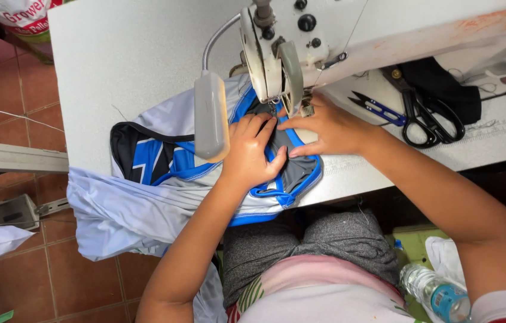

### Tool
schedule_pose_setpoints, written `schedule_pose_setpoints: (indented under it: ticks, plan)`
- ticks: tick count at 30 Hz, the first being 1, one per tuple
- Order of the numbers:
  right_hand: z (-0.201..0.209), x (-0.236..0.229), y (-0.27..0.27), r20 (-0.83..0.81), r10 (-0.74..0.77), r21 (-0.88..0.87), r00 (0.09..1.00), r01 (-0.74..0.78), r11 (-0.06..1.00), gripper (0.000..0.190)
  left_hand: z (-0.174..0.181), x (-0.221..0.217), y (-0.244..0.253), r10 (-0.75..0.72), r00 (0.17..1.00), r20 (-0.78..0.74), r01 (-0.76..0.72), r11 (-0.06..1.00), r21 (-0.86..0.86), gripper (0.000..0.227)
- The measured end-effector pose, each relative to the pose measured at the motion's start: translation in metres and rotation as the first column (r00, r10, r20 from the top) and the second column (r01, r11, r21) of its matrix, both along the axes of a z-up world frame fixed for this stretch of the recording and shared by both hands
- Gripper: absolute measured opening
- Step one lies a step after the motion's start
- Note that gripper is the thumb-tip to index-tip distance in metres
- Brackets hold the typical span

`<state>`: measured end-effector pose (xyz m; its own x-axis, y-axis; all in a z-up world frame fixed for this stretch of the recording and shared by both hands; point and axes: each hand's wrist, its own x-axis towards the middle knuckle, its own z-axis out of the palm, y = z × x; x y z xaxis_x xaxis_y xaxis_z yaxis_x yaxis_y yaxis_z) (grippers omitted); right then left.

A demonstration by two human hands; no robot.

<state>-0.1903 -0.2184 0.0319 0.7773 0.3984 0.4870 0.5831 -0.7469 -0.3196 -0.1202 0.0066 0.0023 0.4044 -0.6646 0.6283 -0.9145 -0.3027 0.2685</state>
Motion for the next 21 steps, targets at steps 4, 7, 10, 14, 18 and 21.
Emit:
schedule_pose_setpoints:
  ticks: [4, 7, 10, 14, 18, 21]
  plan:
    - [-0.005, 0.003, 0.0, 0.033, 0.095, 0.034, 0.995, -0.096, 0.995, 0.042, -0.004, 0.01, 0.001, -0.046, 0.998, -0.042, 0.042, 0.995, -0.091, 0.044]
    - [-0.021, 0.001, 0.002, 0.077, 0.12, 0.051, 0.99, -0.124, 0.991, 0.032, 0.001, 0.016, 0.003, -0.059, 0.998, -0.024, 0.056, 0.993, -0.102, 0.029]
    - [-0.024, -0.003, 0.003, 0.107, 0.105, 0.055, 0.989, -0.111, 0.992, 0.029, 0.002, 0.018, 0.001, -0.071, 0.997, 0.025, 0.074, 0.992, -0.101, 0.025]
    - [-0.023, -0.002, 0.002, 0.121, 0.12, 0.039, 0.985, -0.125, 0.991, 0.027, 0.002, 0.019, 0.001, -0.099, 0.994, 0.045, 0.103, 0.989, -0.11, 0.027]
    - [-0.021, -0.002, 0.004, 0.116, 0.105, 0.02, 0.988, -0.107, 0.994, 0.027, 0.008, 0.022, 0.003, -0.095, 0.992, 0.081, 0.102, 0.991, -0.085, 0.026]
    - [-0.025, -0.001, 0.003, 0.12, 0.094, 0.006, 0.988, -0.095, 0.995, 0.028, 0.018, 0.023, 0.003, -0.091, 0.991, 0.097, 0.097, 0.993, -0.062, 0.024]
